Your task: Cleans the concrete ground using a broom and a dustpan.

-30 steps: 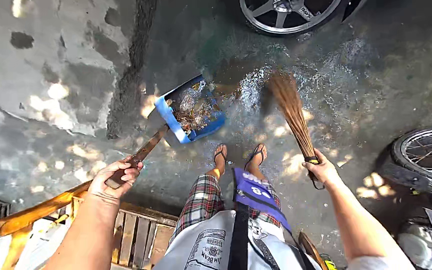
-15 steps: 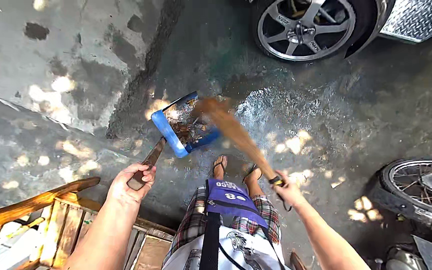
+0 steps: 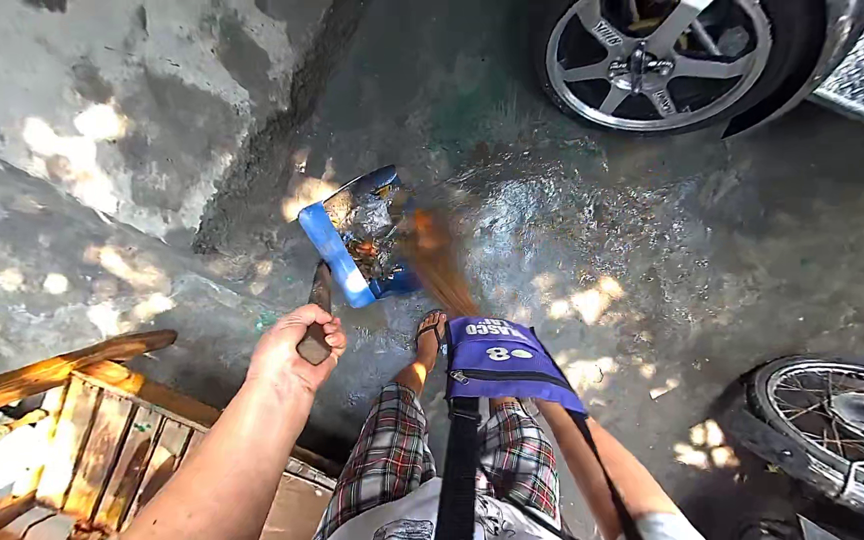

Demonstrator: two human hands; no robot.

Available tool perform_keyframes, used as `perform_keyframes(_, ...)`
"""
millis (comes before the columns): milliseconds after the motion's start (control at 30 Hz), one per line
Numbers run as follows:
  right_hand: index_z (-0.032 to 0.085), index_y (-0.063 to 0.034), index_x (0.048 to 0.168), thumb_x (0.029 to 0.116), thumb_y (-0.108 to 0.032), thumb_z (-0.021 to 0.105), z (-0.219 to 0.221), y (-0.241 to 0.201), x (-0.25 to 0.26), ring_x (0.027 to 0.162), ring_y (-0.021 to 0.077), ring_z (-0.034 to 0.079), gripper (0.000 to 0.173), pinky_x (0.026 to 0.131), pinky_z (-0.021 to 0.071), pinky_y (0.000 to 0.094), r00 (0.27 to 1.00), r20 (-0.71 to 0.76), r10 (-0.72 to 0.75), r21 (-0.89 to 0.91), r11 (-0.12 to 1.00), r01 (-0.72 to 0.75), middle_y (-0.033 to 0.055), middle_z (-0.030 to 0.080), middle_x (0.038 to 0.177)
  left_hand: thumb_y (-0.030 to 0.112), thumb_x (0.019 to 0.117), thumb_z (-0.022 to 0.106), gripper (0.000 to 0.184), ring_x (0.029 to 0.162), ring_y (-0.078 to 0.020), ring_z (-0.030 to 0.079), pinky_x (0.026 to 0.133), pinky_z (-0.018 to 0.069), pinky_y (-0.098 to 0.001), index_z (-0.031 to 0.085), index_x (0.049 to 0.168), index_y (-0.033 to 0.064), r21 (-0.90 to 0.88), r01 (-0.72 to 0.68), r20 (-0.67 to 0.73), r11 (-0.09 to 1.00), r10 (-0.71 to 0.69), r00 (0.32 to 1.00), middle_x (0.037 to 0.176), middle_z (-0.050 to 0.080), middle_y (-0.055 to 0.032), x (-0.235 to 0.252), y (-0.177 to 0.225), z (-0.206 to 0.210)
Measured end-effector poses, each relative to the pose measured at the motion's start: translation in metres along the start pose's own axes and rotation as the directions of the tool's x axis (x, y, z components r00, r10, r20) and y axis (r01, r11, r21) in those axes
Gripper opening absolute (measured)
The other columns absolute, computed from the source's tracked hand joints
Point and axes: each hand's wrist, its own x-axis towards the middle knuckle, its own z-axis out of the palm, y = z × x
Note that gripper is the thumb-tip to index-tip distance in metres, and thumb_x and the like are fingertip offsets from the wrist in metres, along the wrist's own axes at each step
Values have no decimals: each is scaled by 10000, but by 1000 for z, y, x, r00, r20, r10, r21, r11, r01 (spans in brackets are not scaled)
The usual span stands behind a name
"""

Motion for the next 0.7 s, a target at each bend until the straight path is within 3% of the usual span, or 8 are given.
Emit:
perform_keyframes(67, 498, -232, 1522, 890, -323, 787, -72, -31, -85, 1254, 249, 628, 701, 1106, 475, 509, 981, 148, 123, 99, 985, -138, 114, 660, 1356, 9, 924, 491, 74, 446, -71, 508, 386, 454, -169, 490, 981, 57, -1, 11, 12, 1000, -11, 1000, 690, 534, -63, 4, 6, -6)
perform_keyframes(100, 403, -316, 1581, 865, -308, 787, -95, -32, -110, 1199, 267, 661, 812, 1055, 509, 548, 985, 126, 118, 95, 987, -130, 116, 674, 1330, 0, 923, 485, 82, 450, -70, 510, 388, 453, -166, 492, 986, 52, 0, 14, 15, 1000, -15, 1000, 693, 537, -67, 6, 9, -11)
perform_keyframes(200, 334, -246, 1610, 864, -222, 780, -128, -5, -142, 829, 301, 699, 869, 739, 592, 529, 976, -107, 191, 296, 943, -152, 201, 692, 1121, 8, 940, 454, 87, 453, -59, 513, 392, 450, -152, 489, 1010, 46, 3, 34, 28, 999, -34, 999, 708, 547, -69, 12, 17, -22)
perform_keyframes(267, 259, -208, 1633, 942, -214, 707, -150, 5, -127, 724, 296, 678, 824, 634, 592, 503, 910, -243, 336, 500, 847, -180, 230, 662, 1097, 13, 942, 450, 89, 451, -55, 512, 385, 444, -148, 492, 1013, 45, -2, 52, 36, 999, -51, 998, 721, 552, -69, 15, 22, -23)
perform_keyframes(367, 161, -194, 1637, 1022, -257, 611, -189, 1, -53, 732, 283, 670, 765, 627, 599, 482, 821, -318, 474, 741, 665, -97, 226, 612, 1184, 25, 947, 459, 72, 452, -51, 508, 384, 445, -153, 494, 998, 62, 32, 60, 2, 998, -60, 998, 726, 550, -57, 12, 26, -15)
perform_keyframes(433, 206, -175, 1605, 1037, -282, 602, -207, -14, 4, 740, 272, 652, 700, 631, 584, 464, 789, -324, 522, 807, 588, -57, 204, 598, 1139, 45, 951, 474, 47, 450, -54, 514, 391, 460, -163, 496, 980, 75, 51, 63, -22, 997, -62, 998, 698, 542, -44, 11, 25, -6)
perform_keyframes(567, 239, -231, 1612, 945, -228, 714, -162, -46, 72, 957, 431, 679, 819, 795, 570, 621, 898, -150, 414, 382, 862, -333, 293, 627, 1226, 53, 956, 545, 98, 478, -78, 526, 411, 475, -185, 515, 1039, 95, 83, 42, -18, 996, -41, 999, 740, 557, -57, 8, 14, 10)
perform_keyframes(700, 201, -294, 1650, 871, -265, 746, -78, -98, 47, 1096, 418, 675, 951, 911, 535, 652, 967, 196, 163, -180, 975, -128, 234, 666, 1258, 3, 915, 571, 228, 472, -78, 510, 408, 469, -196, 494, 1102, 107, 104, 35, -6, 994, -35, 999, 739, 536, -53, 9, 10, 19)
